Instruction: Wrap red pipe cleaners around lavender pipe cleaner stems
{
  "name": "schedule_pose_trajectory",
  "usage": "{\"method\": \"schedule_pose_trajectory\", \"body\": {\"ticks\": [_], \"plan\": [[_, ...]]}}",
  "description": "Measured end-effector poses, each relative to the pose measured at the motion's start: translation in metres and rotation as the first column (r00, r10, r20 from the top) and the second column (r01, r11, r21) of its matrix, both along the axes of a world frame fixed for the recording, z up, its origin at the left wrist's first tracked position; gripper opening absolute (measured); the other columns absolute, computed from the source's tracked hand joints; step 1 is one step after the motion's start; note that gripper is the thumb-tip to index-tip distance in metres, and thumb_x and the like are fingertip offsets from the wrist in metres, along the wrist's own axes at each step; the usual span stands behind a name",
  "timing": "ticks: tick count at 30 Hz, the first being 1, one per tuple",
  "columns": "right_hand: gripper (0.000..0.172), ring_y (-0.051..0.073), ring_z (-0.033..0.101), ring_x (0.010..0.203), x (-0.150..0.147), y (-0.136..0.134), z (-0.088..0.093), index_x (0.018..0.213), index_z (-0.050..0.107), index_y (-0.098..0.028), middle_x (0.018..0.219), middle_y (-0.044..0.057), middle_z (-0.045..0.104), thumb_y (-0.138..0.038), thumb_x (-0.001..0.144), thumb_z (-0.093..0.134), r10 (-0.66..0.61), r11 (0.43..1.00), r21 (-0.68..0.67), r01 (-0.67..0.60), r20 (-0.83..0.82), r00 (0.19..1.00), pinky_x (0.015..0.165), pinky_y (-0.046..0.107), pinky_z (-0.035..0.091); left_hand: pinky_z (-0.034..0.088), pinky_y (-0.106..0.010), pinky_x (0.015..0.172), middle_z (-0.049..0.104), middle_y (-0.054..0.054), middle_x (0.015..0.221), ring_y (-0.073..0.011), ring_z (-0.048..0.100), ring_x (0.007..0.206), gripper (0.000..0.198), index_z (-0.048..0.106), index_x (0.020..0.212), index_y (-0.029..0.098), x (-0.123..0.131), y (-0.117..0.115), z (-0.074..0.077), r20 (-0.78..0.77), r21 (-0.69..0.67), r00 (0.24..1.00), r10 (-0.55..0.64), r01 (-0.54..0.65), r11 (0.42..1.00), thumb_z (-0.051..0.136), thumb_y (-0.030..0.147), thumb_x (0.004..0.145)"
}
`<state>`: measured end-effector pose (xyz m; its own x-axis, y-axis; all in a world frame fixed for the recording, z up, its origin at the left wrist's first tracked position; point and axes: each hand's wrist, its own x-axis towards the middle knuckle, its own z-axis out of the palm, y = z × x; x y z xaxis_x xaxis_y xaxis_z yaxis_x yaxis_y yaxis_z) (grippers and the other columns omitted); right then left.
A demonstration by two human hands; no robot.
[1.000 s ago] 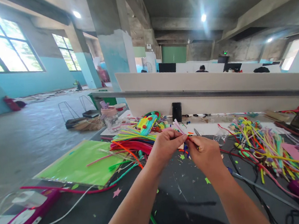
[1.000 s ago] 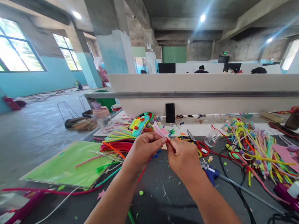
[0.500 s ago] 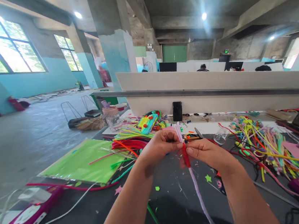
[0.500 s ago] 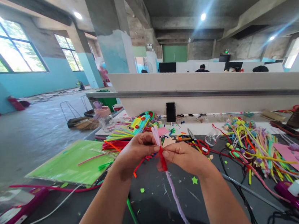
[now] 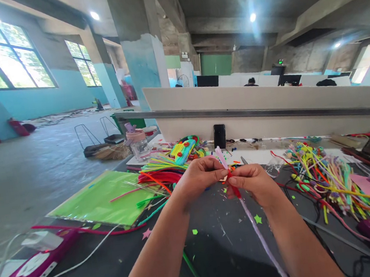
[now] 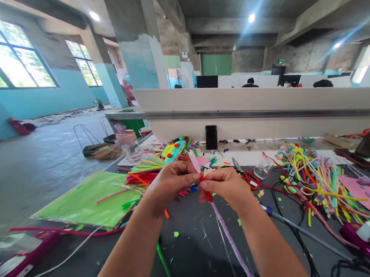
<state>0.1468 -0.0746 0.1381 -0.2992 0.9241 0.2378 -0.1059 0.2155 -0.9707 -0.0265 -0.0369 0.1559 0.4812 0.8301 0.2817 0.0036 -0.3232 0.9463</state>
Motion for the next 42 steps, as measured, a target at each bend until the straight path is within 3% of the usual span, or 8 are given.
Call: {"method": "schedule_pose_trajectory", "body": {"ticks": [3, 7, 14, 18, 21, 25, 29, 42], "plan": [[0.020, 0.011, 0.054, 0.047, -0.001, -0.001, -0.001, 0.066, 0.068, -0.015, 0.053, 0.001, 0.062, -0.034, 0.073, 0.064, -0.181, 0.978, 0.138, 0.155, 0.197, 0.964, 0.048, 0.023, 0.040, 0.026, -0.019, 0.043, 0.048, 0.003, 0.054, -0.0048, 0.035, 0.047, 0.026, 0.058, 0.065, 0.012, 0.001, 0.001, -0.001, -0.034, -0.010, 0.999, -0.001, 0.000, 1.000, 0.068, 0.036, 0.068], [0.025, 0.011, 0.050, 0.049, -0.003, -0.003, -0.005, 0.057, 0.063, -0.018, 0.050, -0.001, 0.056, -0.027, 0.079, 0.056, -0.468, 0.856, 0.434, 0.282, 0.415, 0.780, 0.048, 0.023, 0.032, 0.024, -0.018, 0.042, 0.046, 0.004, 0.053, -0.0045, 0.034, 0.046, 0.025, 0.058, 0.065, 0.012, 0.003, 0.004, -0.004, -0.049, -0.023, 0.999, -0.001, 0.000, 1.000, 0.065, 0.036, 0.069], [0.024, 0.012, 0.049, 0.052, -0.010, -0.002, -0.010, 0.061, 0.059, -0.019, 0.053, 0.000, 0.056, -0.024, 0.082, 0.049, -0.698, 0.669, 0.686, 0.287, 0.447, 0.559, 0.053, 0.025, 0.029, 0.024, -0.019, 0.044, 0.044, 0.004, 0.052, -0.0048, 0.032, 0.047, 0.022, 0.057, 0.064, 0.013, 0.008, 0.007, -0.007, -0.060, 0.036, 0.995, 0.077, -0.075, 0.997, 0.065, 0.032, 0.070], [0.024, 0.012, 0.050, 0.055, -0.015, -0.001, -0.013, 0.062, 0.058, -0.019, 0.058, 0.002, 0.058, -0.023, 0.083, 0.047, -0.738, 0.631, 0.718, 0.293, 0.439, 0.512, 0.056, 0.026, 0.029, 0.025, -0.020, 0.045, 0.040, 0.006, 0.049, -0.0050, 0.032, 0.046, 0.023, 0.055, 0.059, 0.013, 0.010, 0.012, -0.010, -0.048, 0.074, 0.990, 0.129, -0.125, 0.989, 0.065, 0.031, 0.069], [0.023, 0.012, 0.050, 0.056, -0.013, -0.002, -0.009, 0.064, 0.058, -0.018, 0.060, 0.001, 0.058, -0.025, 0.084, 0.048, -0.626, 0.740, 0.609, 0.286, 0.467, 0.625, 0.055, 0.025, 0.030, 0.029, -0.019, 0.046, 0.045, 0.005, 0.051, -0.0051, 0.036, 0.048, 0.021, 0.055, 0.061, 0.013, 0.007, 0.014, -0.010, -0.019, 0.041, 0.995, 0.095, -0.095, 0.995, 0.067, 0.030, 0.068], [0.030, 0.013, 0.057, 0.062, -0.004, -0.003, -0.001, 0.071, 0.062, -0.016, 0.066, 0.002, 0.063, -0.035, 0.087, 0.046, -0.094, 0.976, 0.216, 0.009, 0.391, 0.915, 0.059, 0.024, 0.039, 0.037, -0.020, 0.053, 0.055, 0.002, 0.059, -0.0069, 0.046, 0.054, 0.021, 0.057, 0.066, 0.012, -0.001, 0.011, -0.009, 0.063, -0.026, 0.997, -0.039, 0.041, 0.999, 0.070, 0.029, 0.065], [0.030, 0.015, 0.064, 0.063, 0.001, -0.001, 0.000, 0.079, 0.065, -0.013, 0.069, 0.005, 0.068, -0.041, 0.081, 0.057, 0.194, 0.981, -0.016, -0.194, 0.113, 0.974, 0.063, 0.028, 0.047, 0.041, -0.022, 0.057, 0.058, 0.001, 0.060, -0.0087, 0.052, 0.057, 0.019, 0.059, 0.067, 0.012, -0.004, 0.007, -0.008, 0.109, -0.033, 0.986, -0.126, 0.131, 0.991, 0.072, 0.026, 0.064], [0.017, 0.013, 0.059, 0.051, -0.006, -0.001, 0.000, 0.072, 0.071, -0.015, 0.058, 0.002, 0.066, -0.032, 0.069, 0.069, -0.112, 0.993, 0.055, 0.107, 0.094, 0.989, 0.050, 0.024, 0.044, 0.037, -0.021, 0.054, 0.059, 0.001, 0.061, -0.0086, 0.050, 0.056, 0.022, 0.063, 0.072, 0.012, -0.007, 0.008, -0.006, 0.013, -0.022, 0.999, -0.036, 0.036, 0.999, 0.071, 0.032, 0.067]]}}
